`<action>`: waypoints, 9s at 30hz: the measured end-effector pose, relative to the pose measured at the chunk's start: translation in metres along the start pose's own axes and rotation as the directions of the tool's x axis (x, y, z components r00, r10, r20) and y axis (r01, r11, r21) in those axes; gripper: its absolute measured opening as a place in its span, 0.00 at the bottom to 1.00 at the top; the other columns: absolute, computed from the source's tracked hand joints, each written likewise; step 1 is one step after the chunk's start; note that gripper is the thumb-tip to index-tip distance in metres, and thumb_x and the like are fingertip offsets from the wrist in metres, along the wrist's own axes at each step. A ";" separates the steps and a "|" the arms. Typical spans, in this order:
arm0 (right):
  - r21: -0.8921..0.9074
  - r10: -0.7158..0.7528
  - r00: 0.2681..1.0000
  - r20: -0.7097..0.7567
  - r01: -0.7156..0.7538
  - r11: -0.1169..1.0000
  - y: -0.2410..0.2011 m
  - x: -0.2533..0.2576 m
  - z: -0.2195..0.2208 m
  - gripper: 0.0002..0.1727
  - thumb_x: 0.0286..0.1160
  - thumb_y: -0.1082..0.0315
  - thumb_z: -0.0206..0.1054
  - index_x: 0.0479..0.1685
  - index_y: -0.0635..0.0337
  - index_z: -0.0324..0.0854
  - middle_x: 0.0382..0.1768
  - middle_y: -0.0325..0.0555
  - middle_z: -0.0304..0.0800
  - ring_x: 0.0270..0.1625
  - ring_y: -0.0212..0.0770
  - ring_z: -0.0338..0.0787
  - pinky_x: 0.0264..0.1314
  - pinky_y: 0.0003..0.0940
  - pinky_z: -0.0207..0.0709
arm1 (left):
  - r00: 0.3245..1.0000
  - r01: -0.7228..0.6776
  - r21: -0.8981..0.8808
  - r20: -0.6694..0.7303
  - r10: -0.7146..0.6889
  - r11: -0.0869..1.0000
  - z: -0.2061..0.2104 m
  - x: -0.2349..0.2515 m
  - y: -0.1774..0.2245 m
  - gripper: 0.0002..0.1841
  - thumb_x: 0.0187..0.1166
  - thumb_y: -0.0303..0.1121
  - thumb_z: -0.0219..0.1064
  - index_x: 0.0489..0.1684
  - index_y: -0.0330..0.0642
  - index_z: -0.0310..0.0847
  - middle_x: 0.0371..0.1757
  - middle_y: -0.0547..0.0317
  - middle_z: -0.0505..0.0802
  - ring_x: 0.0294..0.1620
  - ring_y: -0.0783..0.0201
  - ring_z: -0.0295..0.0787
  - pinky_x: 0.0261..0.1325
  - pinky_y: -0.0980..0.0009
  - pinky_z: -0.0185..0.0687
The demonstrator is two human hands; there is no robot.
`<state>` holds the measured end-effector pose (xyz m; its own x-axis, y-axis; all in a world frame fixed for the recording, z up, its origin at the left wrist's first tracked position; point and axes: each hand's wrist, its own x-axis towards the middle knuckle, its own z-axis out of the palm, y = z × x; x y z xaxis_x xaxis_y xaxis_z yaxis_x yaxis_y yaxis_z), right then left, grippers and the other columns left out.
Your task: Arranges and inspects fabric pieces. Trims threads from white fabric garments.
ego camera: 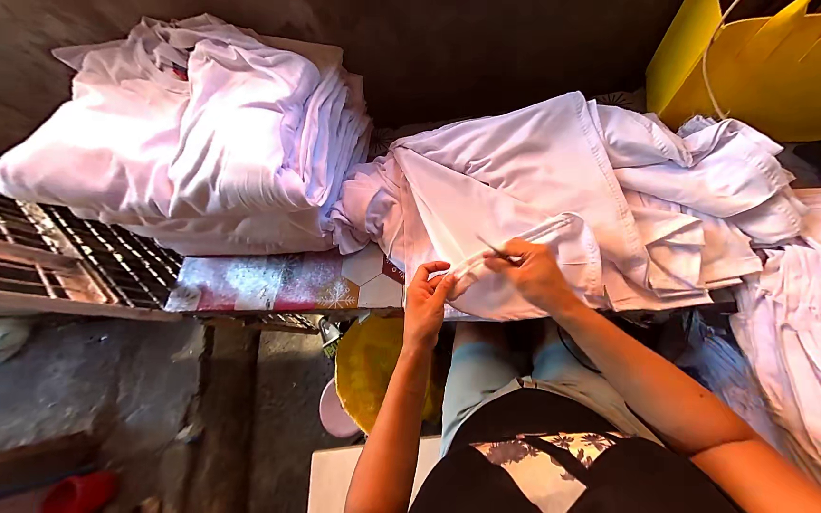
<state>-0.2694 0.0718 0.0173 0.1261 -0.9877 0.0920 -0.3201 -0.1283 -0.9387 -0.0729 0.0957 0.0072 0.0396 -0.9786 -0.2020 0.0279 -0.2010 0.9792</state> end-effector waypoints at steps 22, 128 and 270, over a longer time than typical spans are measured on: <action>-0.031 0.144 0.987 -0.065 -0.146 0.989 0.020 0.013 0.009 0.11 0.86 0.67 0.65 0.54 0.65 0.87 0.44 0.51 0.88 0.39 0.42 0.85 0.45 0.43 0.79 | 0.997 -0.006 0.089 0.077 -0.001 0.996 -0.008 -0.011 -0.007 0.12 0.87 0.23 0.55 0.65 0.35 0.74 0.30 0.63 0.90 0.33 0.75 0.87 0.48 0.73 0.84; -0.127 0.294 0.956 0.006 -0.291 0.948 -0.003 -0.025 0.022 0.11 0.75 0.65 0.76 0.30 0.63 0.86 0.21 0.39 0.78 0.25 0.31 0.74 0.33 0.32 0.69 | 0.919 -0.369 0.430 0.033 0.394 0.824 0.025 -0.018 -0.027 0.09 0.76 0.25 0.72 0.48 0.33 0.82 0.35 0.55 0.95 0.35 0.70 0.93 0.46 0.71 0.88; 0.265 0.661 0.561 0.497 -0.824 0.501 0.052 -0.060 -0.010 0.29 0.97 0.47 0.40 0.29 0.53 0.76 0.10 0.25 0.59 0.09 0.20 0.54 0.12 0.15 0.47 | 0.929 -0.277 0.842 0.111 0.354 0.463 -0.040 -0.065 -0.062 0.15 0.77 0.28 0.71 0.58 0.32 0.89 0.62 0.34 0.89 0.65 0.35 0.85 0.68 0.44 0.80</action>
<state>-0.3029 0.1236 -0.0340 0.3262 -0.5952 -0.7344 -0.0156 0.7734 -0.6337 -0.0370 0.1737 -0.0415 -0.0645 -0.9849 0.1608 -0.8393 0.1407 0.5252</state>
